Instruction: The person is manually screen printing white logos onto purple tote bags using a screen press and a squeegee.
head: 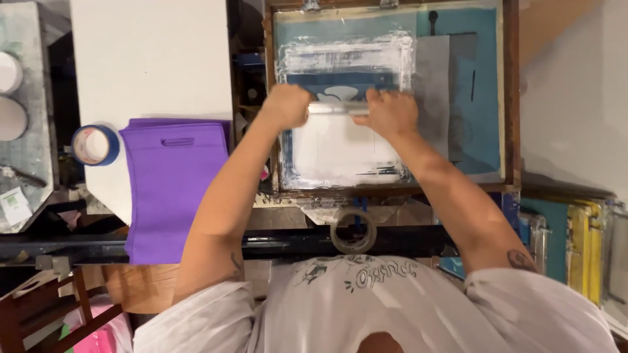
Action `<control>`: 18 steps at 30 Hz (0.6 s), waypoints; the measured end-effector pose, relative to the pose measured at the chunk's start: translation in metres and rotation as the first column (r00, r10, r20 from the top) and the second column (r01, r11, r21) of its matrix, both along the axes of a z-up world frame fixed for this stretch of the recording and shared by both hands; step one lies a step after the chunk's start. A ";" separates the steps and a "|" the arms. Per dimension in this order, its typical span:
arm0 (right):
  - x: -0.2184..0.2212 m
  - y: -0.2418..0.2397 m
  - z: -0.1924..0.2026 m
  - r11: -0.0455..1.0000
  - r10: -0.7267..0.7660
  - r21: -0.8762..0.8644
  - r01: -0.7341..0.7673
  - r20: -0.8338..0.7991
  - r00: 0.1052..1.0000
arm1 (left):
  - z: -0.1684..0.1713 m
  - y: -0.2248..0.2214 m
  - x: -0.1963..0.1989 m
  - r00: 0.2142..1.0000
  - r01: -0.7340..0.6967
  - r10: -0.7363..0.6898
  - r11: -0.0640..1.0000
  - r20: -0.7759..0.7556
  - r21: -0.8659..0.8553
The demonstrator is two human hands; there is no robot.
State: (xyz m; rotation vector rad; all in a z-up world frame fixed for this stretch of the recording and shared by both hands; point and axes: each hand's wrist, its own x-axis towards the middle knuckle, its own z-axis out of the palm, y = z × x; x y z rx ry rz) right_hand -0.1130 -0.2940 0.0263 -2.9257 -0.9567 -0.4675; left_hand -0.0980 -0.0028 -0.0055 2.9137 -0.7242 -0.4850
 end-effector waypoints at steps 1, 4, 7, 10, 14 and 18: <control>-0.003 0.001 -0.003 1.000 0.007 0.005 -0.008 0.009 1.000 | -0.002 0.003 -0.006 1.000 -0.008 0.007 1.000 0.009 0.005; -0.038 -0.007 -0.013 1.000 0.017 -0.004 -0.017 0.073 0.997 | -0.008 -0.004 -0.045 1.000 -0.002 0.001 1.000 -0.024 -0.025; -0.068 -0.007 -0.009 0.999 0.039 -0.009 -0.038 0.157 0.987 | 0.012 -0.010 -0.081 1.000 0.009 -0.011 0.999 -0.026 -0.049; -0.097 -0.010 -0.005 0.999 0.016 0.026 -0.018 0.086 0.996 | 0.014 -0.016 -0.109 1.000 0.017 -0.018 0.999 -0.018 -0.049; -0.124 -0.018 -0.003 0.998 0.055 0.000 -0.056 0.046 0.997 | 0.001 -0.021 -0.137 0.999 0.021 -0.020 0.999 0.034 -0.043; -0.136 -0.021 0.002 0.998 0.068 0.007 -0.069 0.026 0.997 | -0.003 -0.025 -0.152 0.997 0.014 -0.013 1.000 0.079 -0.024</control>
